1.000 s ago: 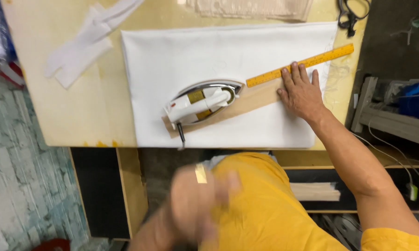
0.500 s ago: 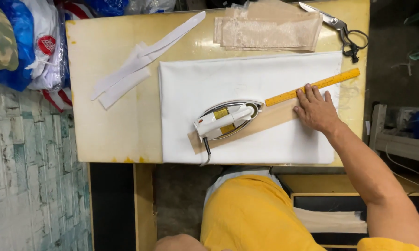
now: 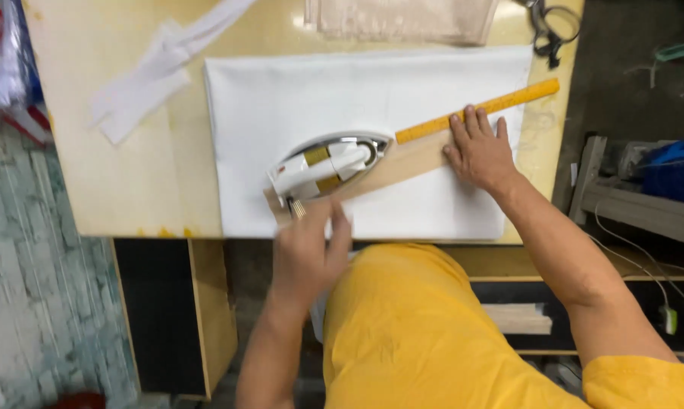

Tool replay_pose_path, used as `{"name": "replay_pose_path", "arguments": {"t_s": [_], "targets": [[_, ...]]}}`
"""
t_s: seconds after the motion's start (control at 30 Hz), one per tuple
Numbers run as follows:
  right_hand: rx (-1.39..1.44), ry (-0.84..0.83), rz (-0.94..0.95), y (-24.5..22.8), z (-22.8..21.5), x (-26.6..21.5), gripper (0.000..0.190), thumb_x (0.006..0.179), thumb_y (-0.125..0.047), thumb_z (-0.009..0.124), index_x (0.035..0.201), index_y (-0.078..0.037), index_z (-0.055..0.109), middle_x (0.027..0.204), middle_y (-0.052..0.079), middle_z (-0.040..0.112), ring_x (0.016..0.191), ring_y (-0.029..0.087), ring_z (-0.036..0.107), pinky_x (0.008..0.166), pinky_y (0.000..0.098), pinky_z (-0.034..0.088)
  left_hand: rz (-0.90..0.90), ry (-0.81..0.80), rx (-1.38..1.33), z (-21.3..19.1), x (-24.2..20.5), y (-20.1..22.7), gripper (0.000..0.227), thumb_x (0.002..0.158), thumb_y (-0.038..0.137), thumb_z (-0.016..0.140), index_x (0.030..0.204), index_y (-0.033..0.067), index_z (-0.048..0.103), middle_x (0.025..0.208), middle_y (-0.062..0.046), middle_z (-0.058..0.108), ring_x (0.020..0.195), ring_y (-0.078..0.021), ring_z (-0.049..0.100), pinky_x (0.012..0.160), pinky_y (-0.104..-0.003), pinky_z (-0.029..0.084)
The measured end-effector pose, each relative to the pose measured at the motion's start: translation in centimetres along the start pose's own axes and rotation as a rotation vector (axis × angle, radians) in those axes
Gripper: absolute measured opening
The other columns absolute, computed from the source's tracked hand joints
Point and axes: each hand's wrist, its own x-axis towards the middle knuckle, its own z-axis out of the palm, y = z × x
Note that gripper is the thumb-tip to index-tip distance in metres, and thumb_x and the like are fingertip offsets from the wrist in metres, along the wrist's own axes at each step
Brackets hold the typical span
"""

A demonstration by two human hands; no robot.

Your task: A person is preparing fabric strips by aligning them with a ruler and pressing them flat using a steam iron on a padded work surface.

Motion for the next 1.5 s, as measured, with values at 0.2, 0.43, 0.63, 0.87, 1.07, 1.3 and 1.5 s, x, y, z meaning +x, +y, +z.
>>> {"name": "replay_pose_path", "arguments": {"t_s": [0.2,0.43,0.63,0.87,1.07,1.3,1.5], "targets": [[0.063,-0.122,0.053,-0.4,-1.8,0.2,0.073,0.106,-0.052,0.023,0.165,-0.01,0.021,0.171,0.02,0.016,0.156,0.039,0.013,0.119,0.0652,0.012,-0.237,-0.141,0.562,6.2,-0.8,-11.4,0.057,0.102,0.046,0.061,0.134,-0.0008,0.057,0.126,-0.018,0.065,0.116,-0.0388,0.062,0.094,-0.051,0.051],[0.073,-0.164,0.067,-0.8,-3.1,0.0,0.071,0.107,-0.05,0.022,0.165,-0.01,0.018,0.171,0.019,0.012,0.157,0.038,0.008,0.121,0.0638,0.007,-0.23,-0.336,0.751,9.0,-2.5,-17.3,0.061,0.098,0.071,0.058,0.077,0.0134,0.055,0.068,-0.006,0.06,0.055,-0.0331,0.06,0.042,-0.05,0.04],[0.097,-0.149,0.067,-0.8,-3.0,0.0,0.071,0.107,-0.049,0.021,0.165,-0.008,0.019,0.171,0.022,0.013,0.157,0.04,0.008,0.12,0.0653,0.007,-0.314,-0.419,0.664,9.5,-3.0,-19.0,0.068,0.096,0.077,0.057,0.073,0.0142,0.05,0.055,-0.003,0.054,0.046,-0.0342,0.055,0.034,-0.049,0.032],[0.122,-0.127,0.053,-0.9,-3.0,-0.1,0.071,0.108,-0.048,0.023,0.165,-0.006,0.021,0.17,0.024,0.014,0.156,0.042,0.009,0.12,0.0666,0.005,-0.344,-0.471,0.645,9.6,-3.7,-18.6,0.068,0.097,0.076,0.056,0.075,0.0123,0.054,0.054,-0.007,0.056,0.049,-0.0417,0.058,0.033,-0.053,0.029],[0.151,-0.126,0.067,-1.1,-3.2,-0.1,0.071,0.108,-0.047,0.026,0.165,-0.005,0.022,0.171,0.023,0.012,0.156,0.042,0.009,0.121,0.0663,0.004,-0.428,-0.499,0.616,9.5,-4.1,-18.0,0.068,0.095,0.078,0.056,0.078,0.0119,0.054,0.059,-0.007,0.059,0.054,-0.0409,0.061,0.036,-0.053,0.033],[0.12,-0.099,0.053,-0.9,-2.8,-0.2,0.069,0.109,-0.045,0.028,0.165,-0.005,0.024,0.17,0.024,0.014,0.156,0.043,0.011,0.119,0.0682,0.008,-0.408,-0.356,0.619,10.0,-3.8,-18.3,0.066,0.099,0.072,0.054,0.074,0.0112,0.054,0.054,-0.008,0.057,0.05,-0.0376,0.061,0.036,-0.053,0.037],[0.131,-0.107,0.046,-1.0,-3.1,-0.3,0.069,0.109,-0.046,0.026,0.165,-0.005,0.023,0.17,0.025,0.016,0.155,0.043,0.011,0.12,0.067,0.007,-0.332,-0.374,0.607,9.8,-3.1,-18.5,0.063,0.097,0.069,0.063,0.073,0.0113,0.054,0.055,-0.009,0.058,0.051,-0.0393,0.06,0.035,-0.054,0.035]]}}
